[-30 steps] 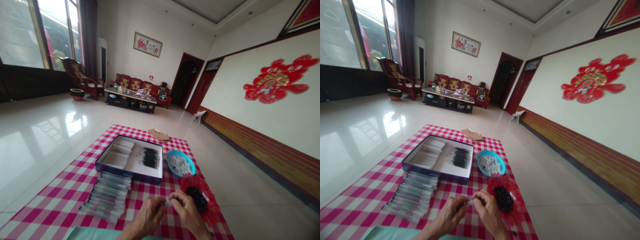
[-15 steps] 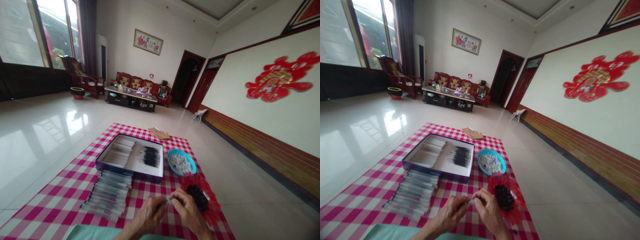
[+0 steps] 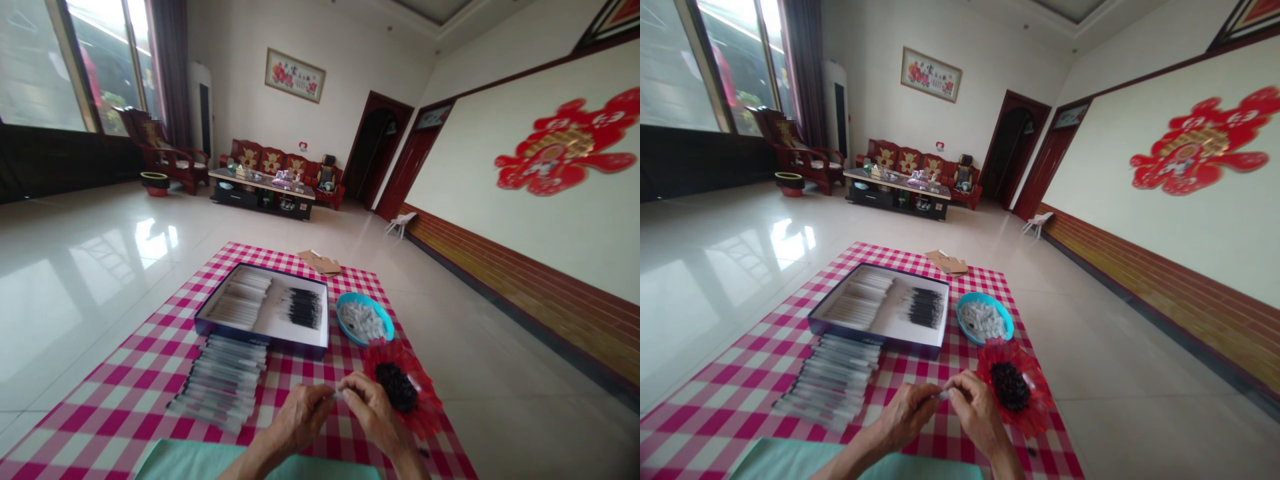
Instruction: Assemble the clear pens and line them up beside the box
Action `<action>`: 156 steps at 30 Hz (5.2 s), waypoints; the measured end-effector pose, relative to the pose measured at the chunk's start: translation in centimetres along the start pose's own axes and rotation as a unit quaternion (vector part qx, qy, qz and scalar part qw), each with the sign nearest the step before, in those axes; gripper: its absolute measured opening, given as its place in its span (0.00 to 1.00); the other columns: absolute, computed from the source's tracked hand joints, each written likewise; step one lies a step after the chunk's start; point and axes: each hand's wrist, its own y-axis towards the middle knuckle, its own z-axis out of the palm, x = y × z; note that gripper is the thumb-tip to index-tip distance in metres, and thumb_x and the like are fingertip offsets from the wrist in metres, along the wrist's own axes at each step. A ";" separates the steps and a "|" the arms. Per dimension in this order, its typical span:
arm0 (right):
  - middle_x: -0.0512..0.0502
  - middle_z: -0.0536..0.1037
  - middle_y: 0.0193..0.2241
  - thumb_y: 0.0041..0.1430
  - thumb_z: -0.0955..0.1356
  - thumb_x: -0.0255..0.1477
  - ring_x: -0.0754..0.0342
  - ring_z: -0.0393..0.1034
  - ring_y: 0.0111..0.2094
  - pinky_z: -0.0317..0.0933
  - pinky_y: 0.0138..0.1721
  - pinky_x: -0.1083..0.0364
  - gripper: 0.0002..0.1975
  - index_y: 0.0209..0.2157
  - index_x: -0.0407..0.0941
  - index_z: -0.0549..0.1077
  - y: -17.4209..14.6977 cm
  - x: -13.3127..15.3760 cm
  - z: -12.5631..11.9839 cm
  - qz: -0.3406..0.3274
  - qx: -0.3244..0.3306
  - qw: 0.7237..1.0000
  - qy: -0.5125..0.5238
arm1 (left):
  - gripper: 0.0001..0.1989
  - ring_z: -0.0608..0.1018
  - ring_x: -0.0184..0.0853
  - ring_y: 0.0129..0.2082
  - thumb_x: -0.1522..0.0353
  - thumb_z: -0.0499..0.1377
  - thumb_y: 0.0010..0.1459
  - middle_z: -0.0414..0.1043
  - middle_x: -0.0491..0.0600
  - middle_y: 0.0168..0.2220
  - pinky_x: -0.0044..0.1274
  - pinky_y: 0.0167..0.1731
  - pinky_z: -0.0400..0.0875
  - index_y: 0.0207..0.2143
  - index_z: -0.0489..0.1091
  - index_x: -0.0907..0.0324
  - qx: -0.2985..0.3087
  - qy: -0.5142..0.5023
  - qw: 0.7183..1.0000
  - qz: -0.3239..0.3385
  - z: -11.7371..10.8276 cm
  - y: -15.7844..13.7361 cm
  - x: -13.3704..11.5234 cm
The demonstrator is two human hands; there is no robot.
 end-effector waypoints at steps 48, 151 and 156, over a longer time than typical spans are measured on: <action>0.46 0.78 0.30 0.54 0.69 0.41 0.50 0.72 0.33 0.65 0.37 0.54 0.20 0.44 0.43 0.73 0.2 -1.7 3.2 0.086 -0.102 0.964 0.230 | 0.10 0.61 0.26 0.16 0.67 0.54 0.51 0.61 0.42 0.16 0.21 0.18 0.50 0.23 0.69 0.63 0.106 -0.411 0.886 -0.189 -1.2 0.5 0.9; 0.47 0.78 0.24 0.44 0.74 0.43 0.55 0.70 0.24 0.67 0.26 0.56 0.22 0.37 0.42 0.78 -1.5 -2.1 9.4 0.198 -0.218 0.868 0.399 | 0.22 0.81 0.39 0.33 0.59 0.64 0.52 0.76 0.48 0.30 0.25 0.31 0.73 0.43 0.59 0.57 -0.361 -0.487 0.786 -0.123 -2.6 2.0 -0.3; 0.48 0.77 0.26 0.40 0.77 0.41 0.56 0.70 0.26 0.67 0.27 0.58 0.22 0.36 0.43 0.78 -1.4 -1.1 9.1 0.231 -0.231 0.817 0.475 | 0.21 0.81 0.39 0.32 0.58 0.63 0.53 0.76 0.47 0.31 0.27 0.31 0.74 0.43 0.58 0.56 -0.356 -0.477 0.796 -0.111 -2.4 1.9 -0.6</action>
